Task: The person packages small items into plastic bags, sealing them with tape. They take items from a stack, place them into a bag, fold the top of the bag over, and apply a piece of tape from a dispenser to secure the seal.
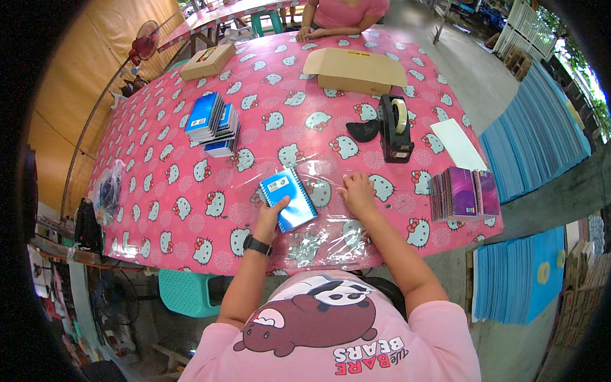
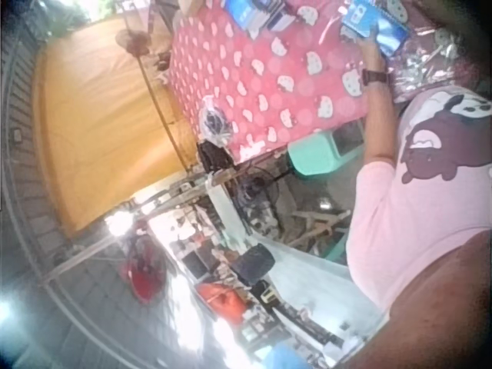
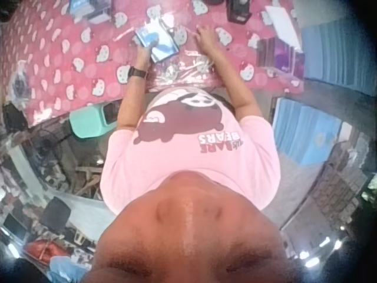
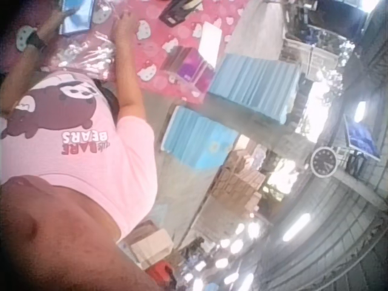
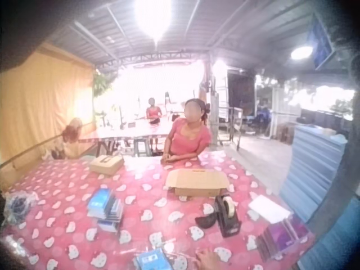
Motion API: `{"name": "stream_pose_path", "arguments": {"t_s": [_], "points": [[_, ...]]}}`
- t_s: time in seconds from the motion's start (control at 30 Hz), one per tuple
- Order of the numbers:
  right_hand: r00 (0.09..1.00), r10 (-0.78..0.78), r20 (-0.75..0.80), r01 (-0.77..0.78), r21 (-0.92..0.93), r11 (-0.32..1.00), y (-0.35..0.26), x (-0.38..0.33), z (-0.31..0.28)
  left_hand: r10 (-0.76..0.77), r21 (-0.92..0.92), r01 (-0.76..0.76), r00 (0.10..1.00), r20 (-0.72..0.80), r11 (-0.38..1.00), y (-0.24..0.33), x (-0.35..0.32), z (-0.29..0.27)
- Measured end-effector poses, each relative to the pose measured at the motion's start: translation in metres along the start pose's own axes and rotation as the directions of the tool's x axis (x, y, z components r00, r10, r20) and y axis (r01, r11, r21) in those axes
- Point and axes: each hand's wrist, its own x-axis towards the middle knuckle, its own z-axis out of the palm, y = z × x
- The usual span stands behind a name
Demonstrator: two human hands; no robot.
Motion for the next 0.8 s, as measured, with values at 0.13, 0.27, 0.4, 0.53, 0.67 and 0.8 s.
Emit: {"name": "stream_pose_path", "arguments": {"t_s": [0.13,0.27,0.4,0.53,0.67,0.8], "points": [[0.975,-0.209,-0.072,0.195,-0.158,0.968,0.015,0.008,0.019,-0.119,0.111,0.126,0.991,-0.066,0.986,-0.001,0.011,0.006],[0.97,-0.164,-0.181,0.178,0.064,0.982,0.015,0.008,0.017,-0.091,0.258,0.11,0.992,-0.087,0.96,-0.003,0.014,0.005],[0.974,0.206,-0.095,-0.143,0.447,0.883,0.018,0.0,0.002,-0.024,0.369,0.086,0.985,-0.168,0.925,-0.013,0.019,0.004],[0.798,0.283,0.532,-0.599,0.653,0.464,0.044,-0.005,-0.013,-0.027,0.451,0.08,0.992,-0.123,0.889,-0.007,0.02,0.0],[0.848,0.201,0.49,-0.52,0.698,0.492,0.051,-0.007,-0.012,-0.143,0.382,0.144,0.989,-0.03,0.913,0.007,0.017,-0.002],[0.884,0.148,0.444,-0.445,0.703,0.555,0.034,-0.004,-0.015,-0.187,0.405,0.17,0.982,0.003,0.898,0.011,0.015,-0.002]]}}
